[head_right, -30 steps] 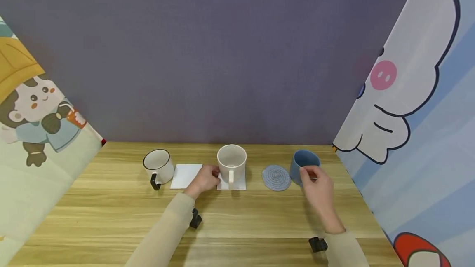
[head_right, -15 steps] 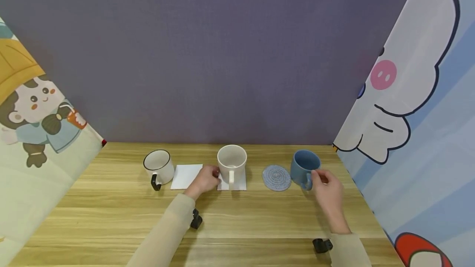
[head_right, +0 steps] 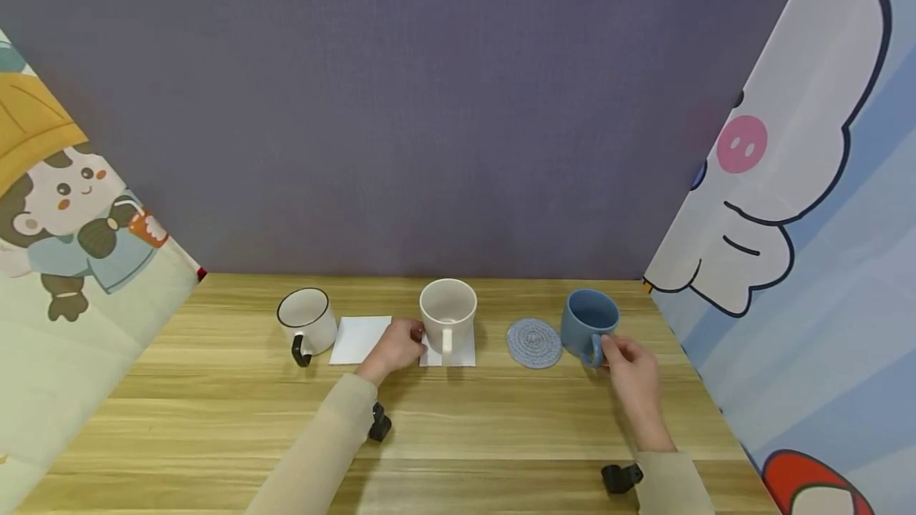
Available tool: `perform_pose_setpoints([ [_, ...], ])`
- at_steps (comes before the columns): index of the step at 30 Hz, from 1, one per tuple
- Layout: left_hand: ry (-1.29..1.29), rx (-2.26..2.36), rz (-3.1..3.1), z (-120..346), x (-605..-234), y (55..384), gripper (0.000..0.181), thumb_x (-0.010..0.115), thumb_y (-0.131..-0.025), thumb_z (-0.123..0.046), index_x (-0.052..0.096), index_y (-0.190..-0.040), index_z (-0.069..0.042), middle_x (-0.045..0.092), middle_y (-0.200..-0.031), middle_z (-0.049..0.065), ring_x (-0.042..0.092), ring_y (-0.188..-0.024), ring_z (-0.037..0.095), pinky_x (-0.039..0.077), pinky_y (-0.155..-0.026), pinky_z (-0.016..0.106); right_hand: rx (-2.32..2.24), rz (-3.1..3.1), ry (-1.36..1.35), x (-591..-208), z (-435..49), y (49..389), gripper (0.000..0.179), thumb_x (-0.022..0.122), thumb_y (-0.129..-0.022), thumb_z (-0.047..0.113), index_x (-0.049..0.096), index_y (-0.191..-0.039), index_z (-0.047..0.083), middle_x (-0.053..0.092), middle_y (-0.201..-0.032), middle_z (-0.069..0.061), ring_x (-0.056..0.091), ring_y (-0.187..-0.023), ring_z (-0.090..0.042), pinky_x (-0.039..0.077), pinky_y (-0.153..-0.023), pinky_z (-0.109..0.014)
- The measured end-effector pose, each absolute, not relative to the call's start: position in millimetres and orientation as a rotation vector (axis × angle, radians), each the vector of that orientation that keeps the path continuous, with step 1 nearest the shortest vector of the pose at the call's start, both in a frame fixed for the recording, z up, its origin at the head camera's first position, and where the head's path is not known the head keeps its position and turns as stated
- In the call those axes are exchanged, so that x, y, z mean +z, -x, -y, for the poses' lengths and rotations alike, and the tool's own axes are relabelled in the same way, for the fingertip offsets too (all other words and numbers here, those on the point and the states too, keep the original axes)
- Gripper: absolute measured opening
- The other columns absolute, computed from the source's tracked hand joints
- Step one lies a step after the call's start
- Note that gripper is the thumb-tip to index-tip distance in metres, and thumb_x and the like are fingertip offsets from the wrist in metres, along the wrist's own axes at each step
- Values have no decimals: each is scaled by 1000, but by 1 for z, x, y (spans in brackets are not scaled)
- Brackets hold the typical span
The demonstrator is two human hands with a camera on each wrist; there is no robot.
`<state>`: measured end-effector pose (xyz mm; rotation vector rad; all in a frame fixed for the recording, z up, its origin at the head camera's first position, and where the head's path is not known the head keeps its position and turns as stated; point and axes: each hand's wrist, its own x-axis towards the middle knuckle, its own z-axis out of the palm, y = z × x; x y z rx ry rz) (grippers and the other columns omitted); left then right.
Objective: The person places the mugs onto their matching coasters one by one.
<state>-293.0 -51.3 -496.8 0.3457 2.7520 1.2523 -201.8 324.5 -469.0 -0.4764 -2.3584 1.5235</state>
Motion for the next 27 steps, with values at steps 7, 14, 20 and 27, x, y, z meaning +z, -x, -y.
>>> perform_pose_setpoints([
  [7,-344,1260,-2742,51,-497,293,17,63,-71,11,67,-85,2,58,-79,8,51,-73,22,44,-62,32,1919,2113,474,-477,-323,204,36,61,-103,30,66,-111,-4,66,-87,7,68,-82,-5,60,-75,-30],
  [14,-338,1264,-2739,51,-496,293,26,64,-71,10,71,-95,3,60,-83,8,53,-77,23,47,-66,34,2171,1955,403,-481,-324,207,22,63,-102,29,67,-107,7,70,-88,4,69,-84,-8,60,-77,-30],
  [20,-359,1250,-2746,51,-497,293,18,63,-72,11,68,-86,2,57,-79,7,51,-74,22,44,-63,32,2258,1920,342,-484,-326,210,21,60,-104,25,68,-105,5,72,-87,3,69,-83,-9,60,-76,-31],
  [27,-337,1243,-2760,51,-497,293,14,62,-72,10,65,-79,-1,57,-76,7,50,-70,21,43,-59,31,2231,1981,330,-485,-326,212,32,59,-104,28,69,-90,1,66,-78,0,66,-76,-11,59,-76,-32],
])
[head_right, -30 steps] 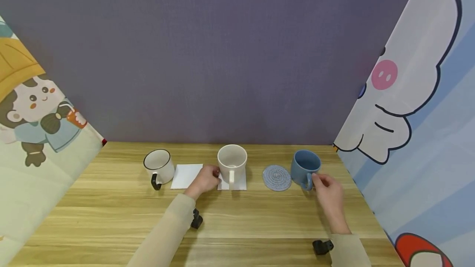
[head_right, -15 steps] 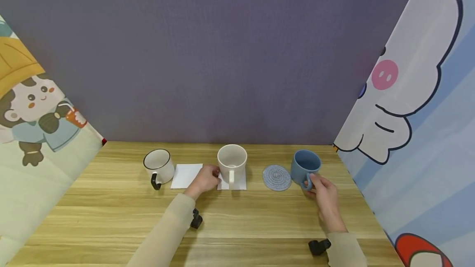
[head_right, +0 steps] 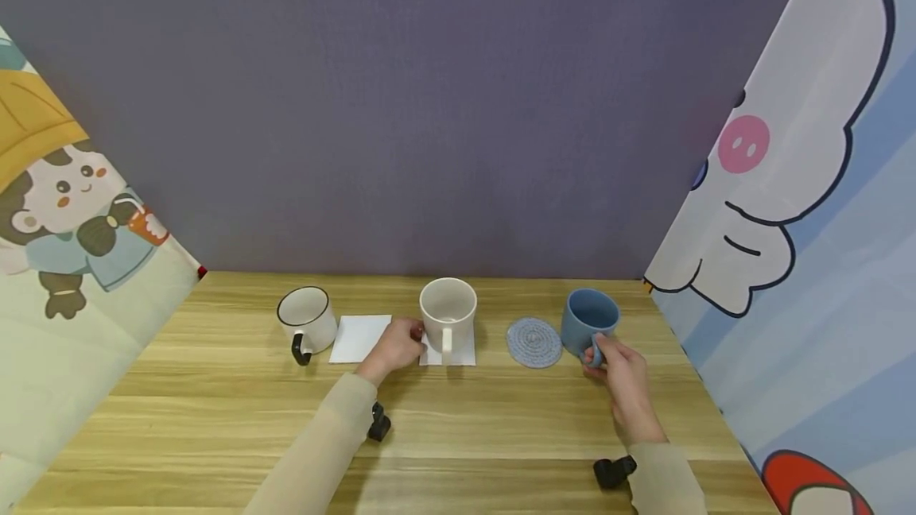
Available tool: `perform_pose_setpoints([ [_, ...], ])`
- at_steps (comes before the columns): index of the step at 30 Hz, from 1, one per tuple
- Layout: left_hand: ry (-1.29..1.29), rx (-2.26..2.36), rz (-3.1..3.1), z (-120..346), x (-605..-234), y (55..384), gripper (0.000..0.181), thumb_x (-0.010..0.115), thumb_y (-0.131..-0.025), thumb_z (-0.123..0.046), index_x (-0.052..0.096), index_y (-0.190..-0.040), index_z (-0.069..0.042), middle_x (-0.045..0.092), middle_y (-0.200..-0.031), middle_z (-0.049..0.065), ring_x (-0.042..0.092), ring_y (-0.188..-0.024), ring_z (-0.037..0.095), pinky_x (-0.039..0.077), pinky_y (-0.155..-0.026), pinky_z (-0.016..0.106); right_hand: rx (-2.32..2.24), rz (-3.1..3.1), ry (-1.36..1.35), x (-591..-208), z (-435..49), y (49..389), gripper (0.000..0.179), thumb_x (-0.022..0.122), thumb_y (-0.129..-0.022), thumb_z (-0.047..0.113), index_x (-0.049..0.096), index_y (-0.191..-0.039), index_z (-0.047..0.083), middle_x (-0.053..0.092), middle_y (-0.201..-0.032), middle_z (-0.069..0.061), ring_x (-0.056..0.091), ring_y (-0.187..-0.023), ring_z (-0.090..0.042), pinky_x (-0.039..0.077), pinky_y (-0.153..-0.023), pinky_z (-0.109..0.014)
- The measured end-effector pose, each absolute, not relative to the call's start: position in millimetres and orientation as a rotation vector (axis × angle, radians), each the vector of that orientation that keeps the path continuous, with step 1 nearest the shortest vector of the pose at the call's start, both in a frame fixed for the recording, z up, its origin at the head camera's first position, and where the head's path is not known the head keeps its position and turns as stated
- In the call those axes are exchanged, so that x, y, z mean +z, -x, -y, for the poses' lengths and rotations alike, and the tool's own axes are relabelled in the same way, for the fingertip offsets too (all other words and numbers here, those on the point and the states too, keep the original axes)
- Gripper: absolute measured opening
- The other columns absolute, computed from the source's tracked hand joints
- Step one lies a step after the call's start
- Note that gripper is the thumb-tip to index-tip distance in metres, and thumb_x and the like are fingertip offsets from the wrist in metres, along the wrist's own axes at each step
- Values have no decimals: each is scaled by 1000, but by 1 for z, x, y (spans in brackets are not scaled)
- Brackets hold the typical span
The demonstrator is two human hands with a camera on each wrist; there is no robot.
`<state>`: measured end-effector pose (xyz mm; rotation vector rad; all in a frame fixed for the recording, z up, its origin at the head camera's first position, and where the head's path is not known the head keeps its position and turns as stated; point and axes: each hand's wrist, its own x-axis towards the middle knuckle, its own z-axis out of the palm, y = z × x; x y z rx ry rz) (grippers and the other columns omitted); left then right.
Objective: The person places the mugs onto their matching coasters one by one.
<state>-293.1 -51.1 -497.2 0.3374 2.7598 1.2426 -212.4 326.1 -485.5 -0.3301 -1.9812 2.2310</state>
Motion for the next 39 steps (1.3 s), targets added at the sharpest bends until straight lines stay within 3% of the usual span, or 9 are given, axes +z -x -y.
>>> perform_pose_setpoints([
  [9,-332,1238,-2809,51,-498,294,14,61,-71,10,60,-72,-4,56,-73,6,50,-70,21,42,-58,31,2047,2131,339,-486,-324,216,41,53,-107,30,64,-81,-1,63,-75,0,64,-75,-11,59,-75,-31],
  [15,-293,1250,-2844,50,-498,292,13,63,-71,10,66,-78,0,68,-91,13,58,-83,26,52,-76,39,2036,2167,330,-486,-326,216,43,51,-107,31,64,-81,-1,61,-76,0,64,-75,-13,59,-76,-31],
  [20,-269,1243,-2846,51,-494,289,21,65,-75,8,73,-93,2,71,-102,16,64,-94,30,54,-87,45,1982,2213,299,-488,-326,214,46,49,-108,33,63,-83,-3,61,-78,-1,64,-74,-14,59,-75,-33],
  [27,-250,1262,-2840,55,-484,286,34,61,-83,4,70,-116,7,71,-106,18,66,-98,32,56,-85,45,1988,2213,328,-483,-323,214,45,48,-108,31,62,-87,-6,59,-80,-2,63,-74,-13,59,-77,-34],
  [32,-229,1263,-2867,57,-474,284,35,59,-87,2,70,-119,6,71,-108,19,66,-101,33,55,-86,47,1990,2230,357,-483,-325,216,45,46,-109,29,61,-89,-8,59,-81,-3,63,-75,-13,59,-78,-35],
  [39,-113,1320,-2926,57,-461,280,36,59,-87,-5,71,-120,1,72,-102,11,66,-94,28,54,-82,45,1962,2215,338,-486,-324,215,45,48,-108,32,62,-87,-5,59,-79,-2,63,-74,-12,59,-75,-33],
])
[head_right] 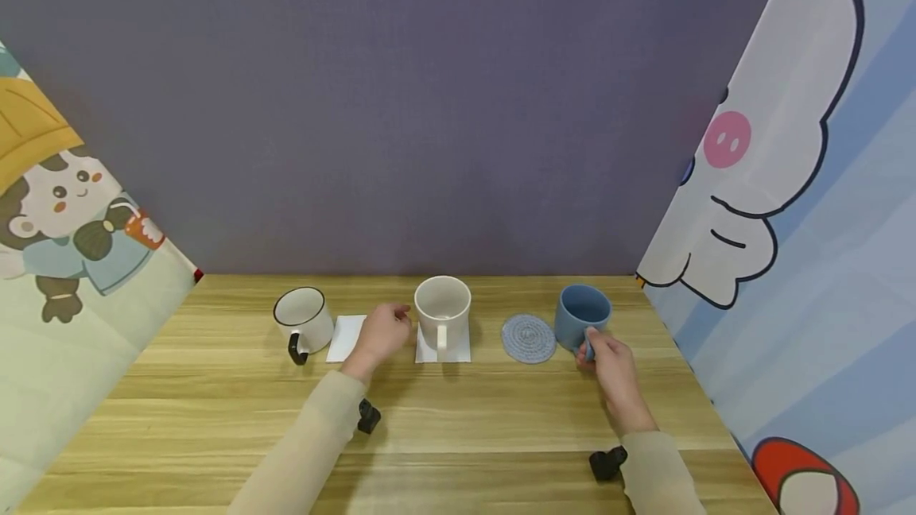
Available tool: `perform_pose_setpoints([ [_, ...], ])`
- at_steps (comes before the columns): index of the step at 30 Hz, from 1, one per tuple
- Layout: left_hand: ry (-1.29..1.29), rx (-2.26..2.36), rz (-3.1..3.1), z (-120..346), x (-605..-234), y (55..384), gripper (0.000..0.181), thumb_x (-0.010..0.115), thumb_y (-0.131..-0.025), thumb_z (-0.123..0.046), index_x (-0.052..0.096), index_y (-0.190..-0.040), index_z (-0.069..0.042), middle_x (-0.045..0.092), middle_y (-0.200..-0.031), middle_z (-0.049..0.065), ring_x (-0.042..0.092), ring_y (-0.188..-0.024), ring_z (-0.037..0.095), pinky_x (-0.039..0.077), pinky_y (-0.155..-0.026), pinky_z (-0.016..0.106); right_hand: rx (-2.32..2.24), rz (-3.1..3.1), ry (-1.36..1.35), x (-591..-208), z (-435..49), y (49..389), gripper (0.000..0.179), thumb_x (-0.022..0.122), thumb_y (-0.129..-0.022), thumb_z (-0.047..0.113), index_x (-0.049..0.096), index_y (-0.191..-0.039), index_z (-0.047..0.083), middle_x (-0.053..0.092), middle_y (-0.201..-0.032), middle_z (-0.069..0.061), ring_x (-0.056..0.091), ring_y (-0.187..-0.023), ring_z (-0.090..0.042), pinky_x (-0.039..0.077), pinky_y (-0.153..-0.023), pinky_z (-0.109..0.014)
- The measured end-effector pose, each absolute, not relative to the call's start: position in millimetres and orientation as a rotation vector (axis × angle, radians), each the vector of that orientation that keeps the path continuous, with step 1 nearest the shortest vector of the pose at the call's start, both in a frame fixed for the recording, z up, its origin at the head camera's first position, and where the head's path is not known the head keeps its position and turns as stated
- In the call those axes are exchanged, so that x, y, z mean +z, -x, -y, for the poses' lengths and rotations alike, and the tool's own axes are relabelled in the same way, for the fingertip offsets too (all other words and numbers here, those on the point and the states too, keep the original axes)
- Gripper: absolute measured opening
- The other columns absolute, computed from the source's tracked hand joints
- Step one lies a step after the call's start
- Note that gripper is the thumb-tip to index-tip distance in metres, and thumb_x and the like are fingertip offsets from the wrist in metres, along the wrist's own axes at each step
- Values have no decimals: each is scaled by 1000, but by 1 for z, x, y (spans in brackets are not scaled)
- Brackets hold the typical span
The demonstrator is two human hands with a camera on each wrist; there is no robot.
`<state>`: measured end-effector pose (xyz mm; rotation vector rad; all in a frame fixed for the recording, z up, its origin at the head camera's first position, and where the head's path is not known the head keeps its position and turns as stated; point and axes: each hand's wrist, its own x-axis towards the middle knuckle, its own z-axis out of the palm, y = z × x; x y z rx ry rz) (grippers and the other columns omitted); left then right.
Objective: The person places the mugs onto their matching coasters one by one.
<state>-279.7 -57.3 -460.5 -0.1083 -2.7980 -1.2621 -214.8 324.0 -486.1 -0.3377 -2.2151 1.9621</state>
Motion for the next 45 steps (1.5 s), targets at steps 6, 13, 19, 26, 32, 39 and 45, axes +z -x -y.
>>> perform_pose_setpoints([
  [6,97,-1281,2672,55,-449,279,31,58,-90,-8,72,-117,1,71,-100,11,66,-93,28,54,-80,45,1978,2214,325,-485,-324,215,44,48,-108,31,60,-87,-5,59,-79,-2,65,-75,-13,59,-76,-33],
  [13,138,-1364,2516,51,-438,278,23,61,-93,-7,73,-110,3,69,-96,13,64,-89,27,54,-80,43,2012,2199,325,-485,-326,215,43,49,-108,31,59,-82,-2,60,-79,-3,66,-76,-16,59,-77,-34],
  [19,287,-1327,2364,42,-427,274,21,63,-91,-5,72,-106,8,67,-96,15,64,-89,30,53,-81,43,2020,2186,333,-486,-327,215,43,50,-108,30,59,-81,-3,60,-77,-1,66,-74,-16,59,-76,-34],
  [26,380,-1279,2324,30,-402,261,24,62,-92,-8,72,-111,4,66,-102,13,64,-89,28,53,-80,40,2022,2188,329,-487,-326,215,42,50,-108,30,61,-83,-3,59,-77,-2,67,-76,-17,59,-77,-35],
  [32,449,-1284,2330,20,-380,250,27,61,-95,-12,71,-117,0,66,-108,13,64,-95,31,52,-81,40,2032,2179,326,-488,-328,217,42,49,-108,29,62,-86,-4,59,-77,-2,66,-76,-16,59,-78,-35],
  [39,499,-1337,2339,6,-364,243,30,64,-96,-16,70,-122,-2,64,-111,11,62,-97,26,53,-83,38,2025,2181,341,-488,-328,216,42,50,-108,30,63,-85,-3,59,-78,-1,66,-77,-14,60,-79,-34],
  [45,572,-1425,2331,-6,-360,242,31,64,-96,-16,68,-124,-2,62,-111,9,62,-99,28,55,-85,39,2049,2153,329,-485,-325,215,42,51,-108,30,62,-83,-3,59,-76,-1,65,-77,-15,60,-78,-34],
])
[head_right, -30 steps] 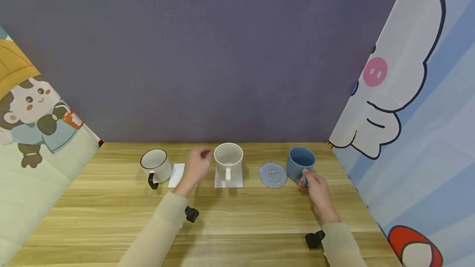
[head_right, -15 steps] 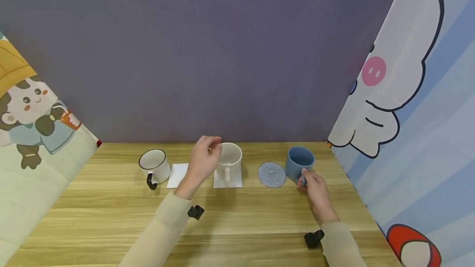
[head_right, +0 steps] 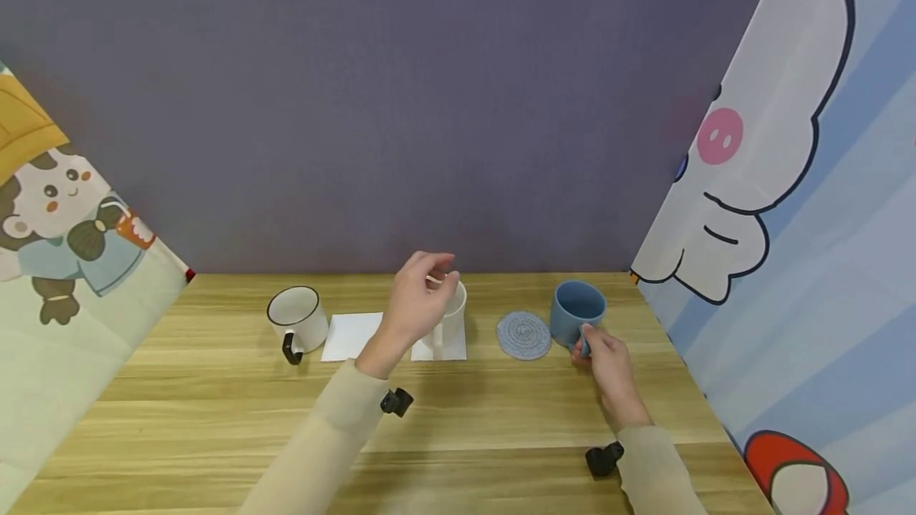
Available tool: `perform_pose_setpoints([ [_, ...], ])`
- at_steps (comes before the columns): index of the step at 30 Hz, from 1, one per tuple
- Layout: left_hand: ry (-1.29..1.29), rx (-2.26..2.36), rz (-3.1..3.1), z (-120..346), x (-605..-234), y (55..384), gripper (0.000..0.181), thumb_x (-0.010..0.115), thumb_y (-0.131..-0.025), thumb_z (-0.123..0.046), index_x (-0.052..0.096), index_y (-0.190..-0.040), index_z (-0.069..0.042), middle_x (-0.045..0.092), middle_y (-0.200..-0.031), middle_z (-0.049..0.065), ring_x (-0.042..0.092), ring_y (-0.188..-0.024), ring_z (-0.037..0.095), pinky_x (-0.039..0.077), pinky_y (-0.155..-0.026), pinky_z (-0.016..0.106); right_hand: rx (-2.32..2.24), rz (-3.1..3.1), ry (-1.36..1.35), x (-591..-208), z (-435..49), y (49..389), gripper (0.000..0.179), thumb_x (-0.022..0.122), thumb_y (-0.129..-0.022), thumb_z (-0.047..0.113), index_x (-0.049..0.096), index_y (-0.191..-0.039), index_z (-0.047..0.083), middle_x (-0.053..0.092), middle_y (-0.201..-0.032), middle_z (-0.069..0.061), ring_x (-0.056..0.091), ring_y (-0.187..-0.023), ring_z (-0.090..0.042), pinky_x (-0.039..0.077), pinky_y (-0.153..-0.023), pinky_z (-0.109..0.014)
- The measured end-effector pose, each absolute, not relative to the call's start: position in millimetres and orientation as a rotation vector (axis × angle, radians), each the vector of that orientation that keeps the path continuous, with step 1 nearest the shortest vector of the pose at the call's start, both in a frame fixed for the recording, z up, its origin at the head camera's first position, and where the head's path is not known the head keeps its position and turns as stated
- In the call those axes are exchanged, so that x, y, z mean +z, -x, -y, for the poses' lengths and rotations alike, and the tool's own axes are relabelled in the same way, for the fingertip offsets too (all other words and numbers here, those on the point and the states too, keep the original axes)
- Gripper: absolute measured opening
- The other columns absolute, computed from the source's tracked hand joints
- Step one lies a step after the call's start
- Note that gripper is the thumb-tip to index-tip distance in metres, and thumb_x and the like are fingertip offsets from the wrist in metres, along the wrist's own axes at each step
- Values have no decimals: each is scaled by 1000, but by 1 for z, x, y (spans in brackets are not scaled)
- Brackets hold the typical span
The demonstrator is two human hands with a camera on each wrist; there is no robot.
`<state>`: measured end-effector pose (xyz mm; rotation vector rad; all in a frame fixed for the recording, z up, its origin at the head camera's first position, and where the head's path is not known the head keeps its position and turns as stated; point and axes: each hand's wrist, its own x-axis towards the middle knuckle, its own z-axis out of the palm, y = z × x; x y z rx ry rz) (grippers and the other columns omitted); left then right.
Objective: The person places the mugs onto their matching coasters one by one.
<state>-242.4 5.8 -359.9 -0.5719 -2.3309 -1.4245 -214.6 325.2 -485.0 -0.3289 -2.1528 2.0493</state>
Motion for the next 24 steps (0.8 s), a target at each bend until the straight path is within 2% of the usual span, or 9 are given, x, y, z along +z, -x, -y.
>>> perform_pose_setpoints([
  [8,622,-1483,2379,-19,-358,240,34,64,-97,-17,66,-127,-3,62,-115,8,62,-98,18,54,-82,27,2059,2149,345,-485,-325,214,43,50,-108,29,61,-81,-3,59,-77,-3,66,-78,-17,59,-80,-36],
  [15,603,-1434,2451,-36,-360,241,36,66,-96,-22,67,-128,-5,62,-115,8,63,-101,27,52,-86,33,2068,2143,348,-486,-325,214,43,51,-108,30,60,-81,-1,58,-78,-3,66,-78,-17,59,-80,-35],
  [24,667,-1428,2587,-54,-373,249,39,64,-97,-23,64,-132,-6,63,-119,10,62,-101,18,52,-87,32,2057,2154,363,-487,-326,216,42,49,-108,29,60,-79,1,58,-79,-3,66,-79,-17,59,-82,-36],
])
